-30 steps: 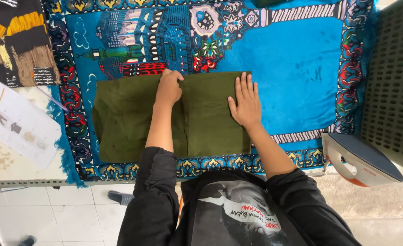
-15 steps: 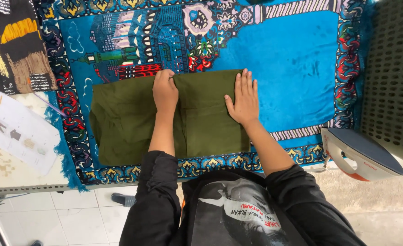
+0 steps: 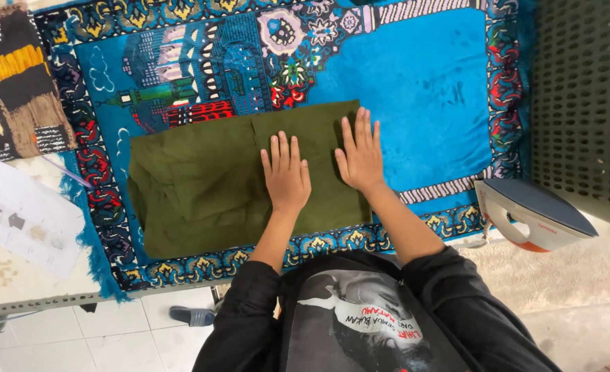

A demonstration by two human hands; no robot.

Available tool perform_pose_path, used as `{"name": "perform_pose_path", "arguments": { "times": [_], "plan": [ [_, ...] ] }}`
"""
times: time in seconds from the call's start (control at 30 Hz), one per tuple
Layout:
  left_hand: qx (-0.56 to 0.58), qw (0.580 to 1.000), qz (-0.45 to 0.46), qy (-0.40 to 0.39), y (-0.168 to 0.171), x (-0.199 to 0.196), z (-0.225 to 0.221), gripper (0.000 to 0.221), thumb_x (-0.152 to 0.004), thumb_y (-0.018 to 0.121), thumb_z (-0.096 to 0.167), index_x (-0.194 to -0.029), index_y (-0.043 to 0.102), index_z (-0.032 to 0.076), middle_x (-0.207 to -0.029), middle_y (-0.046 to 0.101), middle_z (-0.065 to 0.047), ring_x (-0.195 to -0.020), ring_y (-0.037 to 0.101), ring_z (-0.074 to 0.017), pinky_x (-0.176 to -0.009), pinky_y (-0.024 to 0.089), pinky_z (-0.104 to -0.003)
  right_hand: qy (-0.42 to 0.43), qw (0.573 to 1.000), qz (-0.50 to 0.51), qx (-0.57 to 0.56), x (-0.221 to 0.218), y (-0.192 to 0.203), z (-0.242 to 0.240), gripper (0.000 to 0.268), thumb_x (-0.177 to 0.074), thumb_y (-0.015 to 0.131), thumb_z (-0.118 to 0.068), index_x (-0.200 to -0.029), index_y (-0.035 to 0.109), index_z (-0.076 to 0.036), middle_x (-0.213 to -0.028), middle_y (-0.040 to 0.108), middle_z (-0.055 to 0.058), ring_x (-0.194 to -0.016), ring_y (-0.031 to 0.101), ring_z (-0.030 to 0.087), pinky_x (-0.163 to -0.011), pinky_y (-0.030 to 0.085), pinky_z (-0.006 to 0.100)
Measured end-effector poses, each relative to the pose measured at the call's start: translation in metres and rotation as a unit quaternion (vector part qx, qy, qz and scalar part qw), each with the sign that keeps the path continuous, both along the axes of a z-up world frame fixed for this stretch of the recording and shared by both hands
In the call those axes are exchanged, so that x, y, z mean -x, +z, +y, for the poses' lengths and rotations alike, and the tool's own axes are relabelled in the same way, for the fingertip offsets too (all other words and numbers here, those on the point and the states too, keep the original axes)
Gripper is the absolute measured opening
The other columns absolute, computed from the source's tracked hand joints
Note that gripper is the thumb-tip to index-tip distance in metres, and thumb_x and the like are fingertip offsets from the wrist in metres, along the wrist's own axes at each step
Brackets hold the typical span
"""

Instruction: A person irons a green garment on a patterned mat using a steam iron and a spray bottle, then folds it into a neat square.

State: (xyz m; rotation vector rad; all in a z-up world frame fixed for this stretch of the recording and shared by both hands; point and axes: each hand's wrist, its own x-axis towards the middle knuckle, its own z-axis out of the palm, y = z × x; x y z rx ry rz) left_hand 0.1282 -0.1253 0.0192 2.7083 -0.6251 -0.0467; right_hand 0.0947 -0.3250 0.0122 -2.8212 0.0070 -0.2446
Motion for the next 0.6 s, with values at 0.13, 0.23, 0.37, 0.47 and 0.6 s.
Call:
{"name": "perform_pose_path", "arguments": {
  "times": [0.13, 0.23, 0.37, 0.47, 0.6],
  "plan": [
    [0.020, 0.999, -0.011, -0.044, 0.012, 0.006, 0.019, 0.052, -0.108, 0.040, 0.029, -0.158, 0.038, 0.012, -0.167, 0.029, -0.014, -0.156, 0.022, -0.0305, -0.125, 0.006, -0.056, 0.059, 0.997, -0.036, 0.021, 0.070, -0.001, 0.013, 0.069, -0.106, 0.034, -0.045, -0.161, 0.030, -0.004, -0.168, 0.019, 0.026, -0.156, 0.013, 0.041, -0.124, 0.005, 0.060],
    [-0.050, 0.996, 0.057, -0.050, 0.006, 0.006, 0.034, 0.063, -0.106, 0.045, 0.038, -0.160, 0.032, 0.008, -0.168, 0.024, -0.017, -0.157, 0.017, -0.0312, -0.127, 0.004, -0.056, 0.105, 0.994, -0.015, 0.039, 0.120, -0.006, 0.012, 0.070, -0.103, 0.038, -0.048, -0.159, 0.035, -0.007, -0.167, 0.028, 0.019, -0.155, 0.023, 0.036, -0.125, 0.012, 0.058],
    [-0.019, 0.999, -0.025, -0.041, 0.003, 0.005, 0.039, 0.065, -0.105, 0.048, 0.039, -0.158, 0.035, 0.004, -0.167, 0.027, -0.019, -0.156, 0.021, -0.0335, -0.125, 0.006, -0.058, 0.052, 0.996, 0.022, 0.070, 0.151, -0.001, 0.001, 0.070, -0.101, 0.044, -0.047, -0.159, 0.038, -0.009, -0.166, 0.030, 0.021, -0.154, 0.024, 0.039, -0.124, 0.015, 0.058],
    [0.010, 0.995, -0.091, -0.035, 0.000, 0.011, 0.042, 0.065, -0.105, 0.046, 0.039, -0.157, 0.037, 0.001, -0.165, 0.030, -0.021, -0.155, 0.024, -0.0345, -0.124, 0.008, -0.059, 0.030, 0.997, 0.005, 0.069, 0.171, 0.015, -0.002, 0.067, -0.101, 0.048, -0.043, -0.158, 0.041, -0.009, -0.163, 0.033, 0.028, -0.152, 0.027, 0.044, -0.122, 0.021, 0.057],
    [0.005, 0.985, -0.164, -0.046, 0.004, 0.043, 0.058, 0.064, -0.107, 0.039, 0.041, -0.155, 0.038, -0.001, -0.164, 0.032, -0.023, -0.153, 0.028, -0.0360, -0.123, 0.009, -0.060, 0.072, 0.986, -0.152, 0.024, 0.219, 0.058, 0.000, 0.049, -0.090, 0.068, -0.032, -0.134, 0.067, -0.010, -0.143, 0.061, 0.020, -0.127, 0.061, 0.038, -0.102, 0.051, 0.047]
  ]
}}
